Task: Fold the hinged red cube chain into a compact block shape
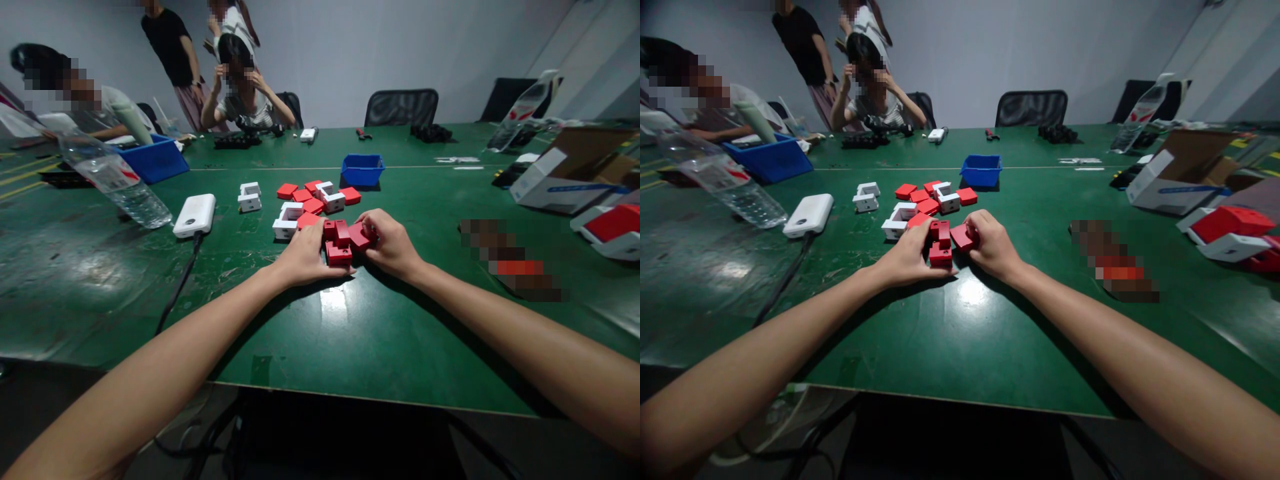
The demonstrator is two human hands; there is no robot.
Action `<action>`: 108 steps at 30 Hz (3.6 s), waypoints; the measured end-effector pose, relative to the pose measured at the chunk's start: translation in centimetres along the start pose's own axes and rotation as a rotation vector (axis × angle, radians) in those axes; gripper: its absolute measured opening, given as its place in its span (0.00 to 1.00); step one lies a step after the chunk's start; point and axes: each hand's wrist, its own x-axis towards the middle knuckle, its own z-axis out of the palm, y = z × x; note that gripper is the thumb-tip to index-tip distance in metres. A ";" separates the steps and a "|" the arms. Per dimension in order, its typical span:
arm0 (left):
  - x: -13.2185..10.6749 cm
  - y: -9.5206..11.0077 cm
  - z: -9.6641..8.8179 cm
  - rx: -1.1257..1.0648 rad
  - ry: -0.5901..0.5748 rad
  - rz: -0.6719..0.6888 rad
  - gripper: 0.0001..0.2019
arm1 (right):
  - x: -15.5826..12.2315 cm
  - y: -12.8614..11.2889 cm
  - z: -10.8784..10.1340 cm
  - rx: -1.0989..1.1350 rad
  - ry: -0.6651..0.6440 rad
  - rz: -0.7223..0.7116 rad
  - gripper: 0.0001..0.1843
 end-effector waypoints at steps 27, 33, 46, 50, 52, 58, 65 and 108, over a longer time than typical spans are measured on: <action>0.0 0.1 0.1 0.030 -0.028 -0.076 0.56 | 0.0 0.0 -0.2 0.485 -0.018 0.435 0.22; 0.0 0.3 -0.1 0.029 -0.011 -0.064 0.54 | 0.5 -0.4 0.0 0.740 0.048 0.527 0.21; 0.0 0.3 -0.1 0.007 -0.002 -0.042 0.48 | 1.1 0.3 -0.3 1.019 0.094 0.664 0.21; 0.0 0.3 -0.1 0.017 -0.002 -0.055 0.49 | 1.1 0.2 0.1 0.944 0.126 0.647 0.29; 0.0 0.3 -0.1 0.013 0.005 -0.053 0.49 | 1.1 0.1 0.3 0.864 0.143 0.622 0.34; -0.1 0.3 0.0 0.001 0.030 -0.025 0.45 | 0.5 -0.5 0.1 0.511 0.201 0.405 0.29; -0.2 0.6 -0.1 -0.023 0.079 0.017 0.49 | -0.3 -1.3 -0.5 0.123 0.251 -0.080 0.27; 0.2 0.1 -0.7 -0.086 0.125 0.241 0.49 | -0.6 -1.4 0.0 -0.079 0.050 -0.588 0.30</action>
